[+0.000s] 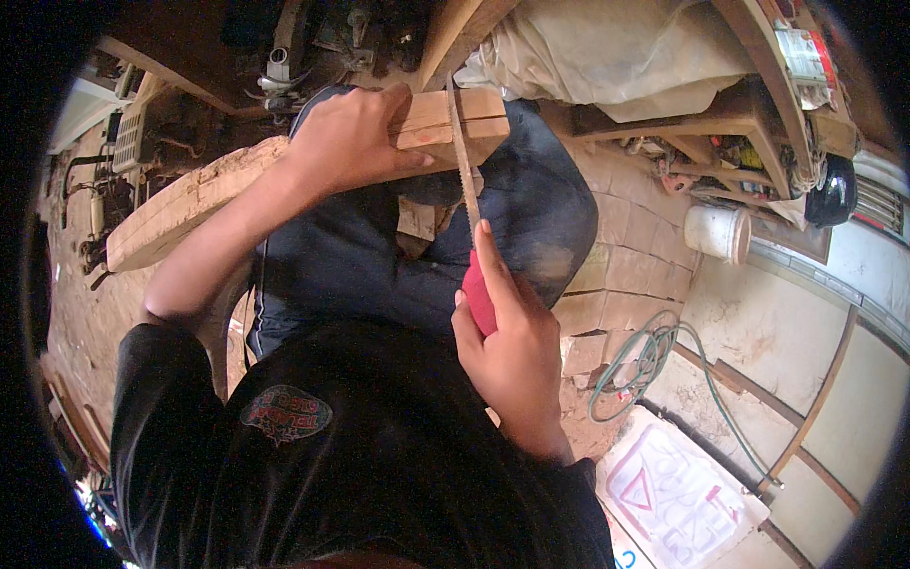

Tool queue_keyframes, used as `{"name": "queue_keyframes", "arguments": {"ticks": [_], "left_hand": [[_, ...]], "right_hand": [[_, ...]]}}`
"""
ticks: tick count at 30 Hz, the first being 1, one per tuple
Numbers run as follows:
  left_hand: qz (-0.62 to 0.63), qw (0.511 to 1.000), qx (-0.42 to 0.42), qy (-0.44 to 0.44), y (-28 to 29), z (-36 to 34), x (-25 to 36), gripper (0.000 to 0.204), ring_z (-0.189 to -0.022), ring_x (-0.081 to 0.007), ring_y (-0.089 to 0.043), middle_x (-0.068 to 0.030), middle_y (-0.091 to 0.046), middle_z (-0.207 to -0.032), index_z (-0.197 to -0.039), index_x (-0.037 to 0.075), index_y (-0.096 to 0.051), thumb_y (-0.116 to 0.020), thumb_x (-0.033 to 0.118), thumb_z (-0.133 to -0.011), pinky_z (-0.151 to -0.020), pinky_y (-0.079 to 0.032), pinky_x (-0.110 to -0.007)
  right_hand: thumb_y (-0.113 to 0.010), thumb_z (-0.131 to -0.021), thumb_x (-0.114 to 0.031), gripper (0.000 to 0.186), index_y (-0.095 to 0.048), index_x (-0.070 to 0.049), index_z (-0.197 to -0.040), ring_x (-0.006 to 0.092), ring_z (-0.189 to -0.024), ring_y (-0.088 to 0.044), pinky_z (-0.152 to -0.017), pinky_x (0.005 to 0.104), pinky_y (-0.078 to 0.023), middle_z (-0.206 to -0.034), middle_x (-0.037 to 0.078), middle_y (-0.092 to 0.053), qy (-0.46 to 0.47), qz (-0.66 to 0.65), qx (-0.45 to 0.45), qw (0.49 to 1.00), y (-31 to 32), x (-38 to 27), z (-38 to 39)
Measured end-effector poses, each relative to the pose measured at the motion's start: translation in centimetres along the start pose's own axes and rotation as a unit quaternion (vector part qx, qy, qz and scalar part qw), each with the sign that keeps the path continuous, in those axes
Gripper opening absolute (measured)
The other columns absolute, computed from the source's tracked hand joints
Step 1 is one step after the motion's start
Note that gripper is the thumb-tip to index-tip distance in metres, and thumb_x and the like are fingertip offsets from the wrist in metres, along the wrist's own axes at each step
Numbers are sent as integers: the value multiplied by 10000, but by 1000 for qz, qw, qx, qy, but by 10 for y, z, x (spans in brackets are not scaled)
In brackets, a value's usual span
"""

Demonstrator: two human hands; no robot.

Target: The person saws a piece of wood by hand using a small hand saw.

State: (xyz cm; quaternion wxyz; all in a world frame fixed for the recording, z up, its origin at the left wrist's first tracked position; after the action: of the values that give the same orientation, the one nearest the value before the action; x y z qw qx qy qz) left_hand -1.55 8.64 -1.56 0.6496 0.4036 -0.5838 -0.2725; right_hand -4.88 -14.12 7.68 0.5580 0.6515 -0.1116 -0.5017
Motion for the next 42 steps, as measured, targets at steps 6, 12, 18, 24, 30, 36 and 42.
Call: {"name": "queue_keyframes", "arguments": {"ticks": [6, 12, 18, 24, 30, 36, 42], "left_hand": [[-30, 999, -16, -18, -14, 4, 12, 623, -864, -420, -745, -216, -733, -847, -1068, 45, -611, -841, 559, -800, -736, -600, -512], [-43, 999, -8, -25, -16, 3, 9, 626, -835, -402, -752, -205, -736, -838, -1051, 38, -604, -845, 557, -800, -708, -606, -494], [-55, 998, -5, -21, -15, -1, 10, 623, -815, -393, -754, -196, -740, -840, -1059, 40, -610, -836, 565, -812, -694, -616, -488], [-77, 994, 44, -59, -20, 7, 21, 608, -795, -386, -756, -182, -729, -799, -1050, 38, -599, -836, 547, -816, -661, -613, -470], [-56, 998, -16, -30, -19, 1, 12, 605, -796, -394, -755, -202, -735, -814, -1017, 29, -615, -835, 556, -817, -686, -611, -486], [-58, 998, -11, -21, -16, -1, 12, 619, -810, -416, -751, -228, -732, -814, -1017, 41, -621, -812, 596, -819, -705, -611, -496], [-71, 997, 13, -41, -18, 6, 17, 612, -790, -426, -747, -235, -727, -799, -1005, 57, -623, -816, 602, -806, -688, -605, -515]], "right_hand": [[-723, -884, -69, 689, -521, -91, -1542, 482, -937, -695, -809, 529, -552, -1112, 274, -727, 49, 15, 26, 998, -12, 3, -43], [-713, -887, -61, 696, -514, -103, -1552, 473, -1011, -705, -858, 512, -572, -1166, 289, -715, 15, 4, -2, 1000, -1, 4, -3], [-699, -894, -61, 692, -507, -101, -1558, 466, -1076, -696, -892, 509, -572, -1252, 259, -708, 2, 9, -2, 1000, 0, -5, -9], [-697, -898, -68, 683, -513, -102, -1554, 466, -1100, -689, -931, 501, -561, -1299, 262, -690, 17, 3, 16, 1000, -5, 11, -31], [-724, -888, -57, 655, -563, -88, -1522, 404, -1119, -732, -950, 414, -564, -1268, 294, -699, -56, -38, -46, 997, 8, 16, 9], [-708, -899, -44, 632, -566, -47, -1514, 401, -1121, -735, -946, 407, -568, -1262, 301, -701, -35, -7, -43, 998, 10, 13, 41], [-714, -897, -76, 702, -520, -154, -1567, 425, -947, -727, -819, 497, -576, -1109, 249, -726, 4, 14, 19, 1000, -9, 29, 11]]}}
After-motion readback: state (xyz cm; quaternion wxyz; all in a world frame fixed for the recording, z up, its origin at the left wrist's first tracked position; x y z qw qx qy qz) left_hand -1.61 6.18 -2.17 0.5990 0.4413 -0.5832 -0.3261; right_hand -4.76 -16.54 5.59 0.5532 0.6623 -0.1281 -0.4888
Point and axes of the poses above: each hand's wrist, its own z-axis away from the middle knuckle, its own y-axis out of the back of the hand, x = y × z, the point moved 7 cm from there along -z, towards the middle knuckle
